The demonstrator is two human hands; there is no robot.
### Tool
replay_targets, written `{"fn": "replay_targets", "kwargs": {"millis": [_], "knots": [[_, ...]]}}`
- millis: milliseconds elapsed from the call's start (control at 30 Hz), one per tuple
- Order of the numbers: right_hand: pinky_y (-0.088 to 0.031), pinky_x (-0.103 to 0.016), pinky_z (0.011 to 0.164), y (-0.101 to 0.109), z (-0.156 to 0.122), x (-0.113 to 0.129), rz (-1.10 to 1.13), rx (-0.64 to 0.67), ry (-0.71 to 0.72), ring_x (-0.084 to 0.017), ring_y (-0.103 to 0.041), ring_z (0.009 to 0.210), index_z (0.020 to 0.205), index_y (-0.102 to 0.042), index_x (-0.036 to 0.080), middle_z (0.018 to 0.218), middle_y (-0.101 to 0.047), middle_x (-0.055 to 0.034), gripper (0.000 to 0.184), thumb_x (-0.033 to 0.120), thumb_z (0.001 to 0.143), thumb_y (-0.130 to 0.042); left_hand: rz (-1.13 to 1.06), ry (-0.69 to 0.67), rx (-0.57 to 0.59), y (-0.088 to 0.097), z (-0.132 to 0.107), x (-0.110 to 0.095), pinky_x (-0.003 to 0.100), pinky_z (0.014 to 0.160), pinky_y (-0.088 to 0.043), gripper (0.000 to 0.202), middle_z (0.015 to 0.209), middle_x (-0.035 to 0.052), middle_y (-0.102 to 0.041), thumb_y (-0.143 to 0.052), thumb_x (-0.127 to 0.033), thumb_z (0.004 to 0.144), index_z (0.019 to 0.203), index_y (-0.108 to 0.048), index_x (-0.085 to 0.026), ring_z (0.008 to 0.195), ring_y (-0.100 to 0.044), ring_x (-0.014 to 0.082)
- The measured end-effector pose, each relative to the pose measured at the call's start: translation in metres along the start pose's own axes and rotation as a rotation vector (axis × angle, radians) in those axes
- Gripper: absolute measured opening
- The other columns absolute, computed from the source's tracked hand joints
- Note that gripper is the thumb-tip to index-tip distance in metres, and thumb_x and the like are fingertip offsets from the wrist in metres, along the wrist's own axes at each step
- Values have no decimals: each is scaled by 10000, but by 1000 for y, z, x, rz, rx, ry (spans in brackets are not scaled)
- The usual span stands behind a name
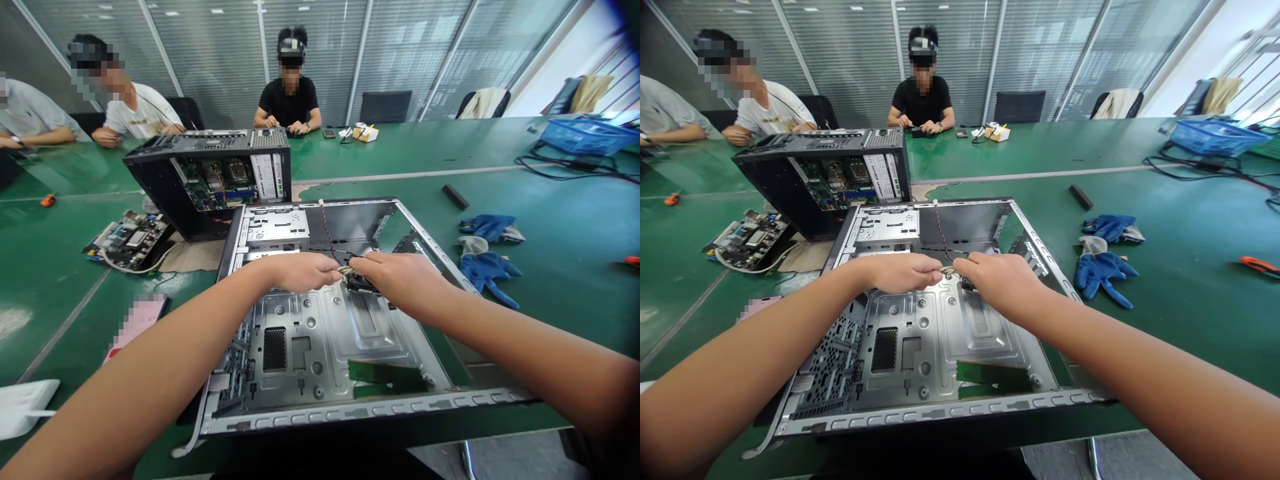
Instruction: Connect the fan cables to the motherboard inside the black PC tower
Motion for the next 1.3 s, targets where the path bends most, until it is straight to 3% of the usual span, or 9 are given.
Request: {"fn": "replay_targets", "kwargs": {"millis": [167, 333, 567, 700, 1000, 1133, 1300], "knots": [[-204, -289, 542, 5, 7, 1, 74, 84, -58, -109, -425, 556, 1006, -580, 195, 860, -604, -51, 253, 71, 868, -407, -4, 2, -28, 2, 0, 2, 297, 652, -359, 284, 785, 34, -514, -315, -387, 933, 848, -492, -181, 695, -430, 160], [-296, -285, 605, 10, 26, -5, 242, 55, -53, -157, -483, 673, 940, -548, 185, 777, -574, -53, 206, 192, 954, -342, -23, 8, -197, 13, 0, 7, 303, 649, -350, 297, 751, 31, -476, -292, -391, 942, 790, -449, -190, 683, -421, 157], [-237, -300, 588, 15, 38, -6, 134, 46, -113, -163, -479, 671, 1019, -512, 202, 905, -586, -69, 178, 203, 950, -348, -42, 45, -314, 18, 0, 12, 309, 637, -338, 265, 735, 32, -468, -288, -357, 932, 797, -445, -192, 678, -411, 159], [-244, -319, 641, 17, 38, 0, 78, 23, -197, -194, -500, 736, 1059, -515, 205, 958, -577, -85, 207, 187, 933, -351, -66, 41, -337, 19, 1, 13, 304, 623, -331, 251, 735, 31, -480, -312, -350, 929, 766, -423, -195, 679, -417, 156], [-266, -339, 711, 13, 34, 10, 354, -89, -418, -259, -480, 900, 1097, -517, 231, 1036, -552, -106, 299, 276, 962, -255, -113, 14, -373, 21, -2, 13, 294, 613, -337, 282, 706, 24, -454, -304, -372, 946, 743, -395, -199, 666, -412, 151], [-233, -339, 701, 15, 25, 17, 263, -187, -360, -257, -459, 885, 1090, -522, 216, 1027, -555, -110, 301, 282, 962, -258, -79, 2, -310, 19, -3, 11, 289, 605, -345, 282, 732, 30, -454, -292, -383, 947, 789, -422, -189, 666, -406, 148], [-182, -332, 665, 19, 17, 21, -7, -224, -253, -226, -460, 792, 991, -546, 184, 943, -576, -112, 302, 336, 973, -286, -44, -9, -254, 17, -3, 7, 296, 612, -359, 312, 746, 39, -467, -260, -393, 950, 853, -464, -177, 666, -389, 151]]}}
Point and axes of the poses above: each hand's wrist, its own z-axis towards the middle knuckle, its own y-axis out of the back of the hand, x = y × z, the point moved 5 cm from there along z, towards the middle knuckle
